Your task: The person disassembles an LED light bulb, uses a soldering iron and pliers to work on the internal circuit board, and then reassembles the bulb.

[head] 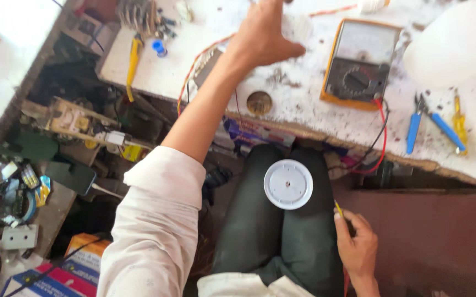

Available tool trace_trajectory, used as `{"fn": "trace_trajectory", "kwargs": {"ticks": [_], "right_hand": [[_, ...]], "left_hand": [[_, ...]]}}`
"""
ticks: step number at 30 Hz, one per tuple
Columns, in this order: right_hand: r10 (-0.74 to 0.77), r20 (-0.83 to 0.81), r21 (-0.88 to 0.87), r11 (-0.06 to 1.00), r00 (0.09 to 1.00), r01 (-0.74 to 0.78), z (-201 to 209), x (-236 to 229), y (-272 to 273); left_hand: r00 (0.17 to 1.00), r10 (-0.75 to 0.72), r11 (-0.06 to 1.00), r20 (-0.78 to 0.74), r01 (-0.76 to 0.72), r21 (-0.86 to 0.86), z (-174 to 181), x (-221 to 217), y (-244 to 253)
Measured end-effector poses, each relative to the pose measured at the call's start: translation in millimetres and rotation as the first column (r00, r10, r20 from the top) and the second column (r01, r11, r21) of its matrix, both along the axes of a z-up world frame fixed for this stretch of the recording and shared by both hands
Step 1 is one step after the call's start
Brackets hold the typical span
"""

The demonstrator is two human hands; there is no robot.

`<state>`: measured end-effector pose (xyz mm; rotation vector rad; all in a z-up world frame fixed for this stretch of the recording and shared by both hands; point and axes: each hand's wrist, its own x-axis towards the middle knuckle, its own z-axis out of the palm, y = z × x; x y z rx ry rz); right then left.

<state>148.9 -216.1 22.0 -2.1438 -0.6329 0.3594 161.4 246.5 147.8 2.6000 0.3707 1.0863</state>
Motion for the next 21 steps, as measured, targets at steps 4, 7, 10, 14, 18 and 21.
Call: {"fn": "trace_trajectory", "kwargs": {"ticks": [4,7,10,14,18,21], "right_hand": [[-0.051,-0.062,-0.007,0.999,0.997,0.051,-8,2,0],[-0.074,-0.122,0.015,0.997,0.990,0.076,-14,4,2],[-0.065,-0.130,0.038,0.997,0.989,0.070,-16,7,3],[-0.100,-0.201,-0.009,0.995,0.974,0.100,-12,7,4],[-0.077,-0.181,-0.011,0.997,0.980,0.077,-10,6,3],[-0.056,-0.162,0.011,0.998,0.985,0.059,-12,7,-1]], "left_hand": [[0.940,0.032,0.985,-0.341,-0.086,-0.147,4,15,-5],[0.905,0.074,0.978,-0.419,-0.148,-0.146,8,21,-13],[0.897,0.092,0.973,-0.432,-0.174,-0.153,6,24,-18],[0.902,0.054,0.973,-0.428,-0.143,-0.180,1,23,-22],[0.959,0.035,0.984,-0.282,-0.082,-0.158,15,10,-26],[0.992,0.032,0.995,0.119,-0.020,-0.101,32,-13,-44]]}}
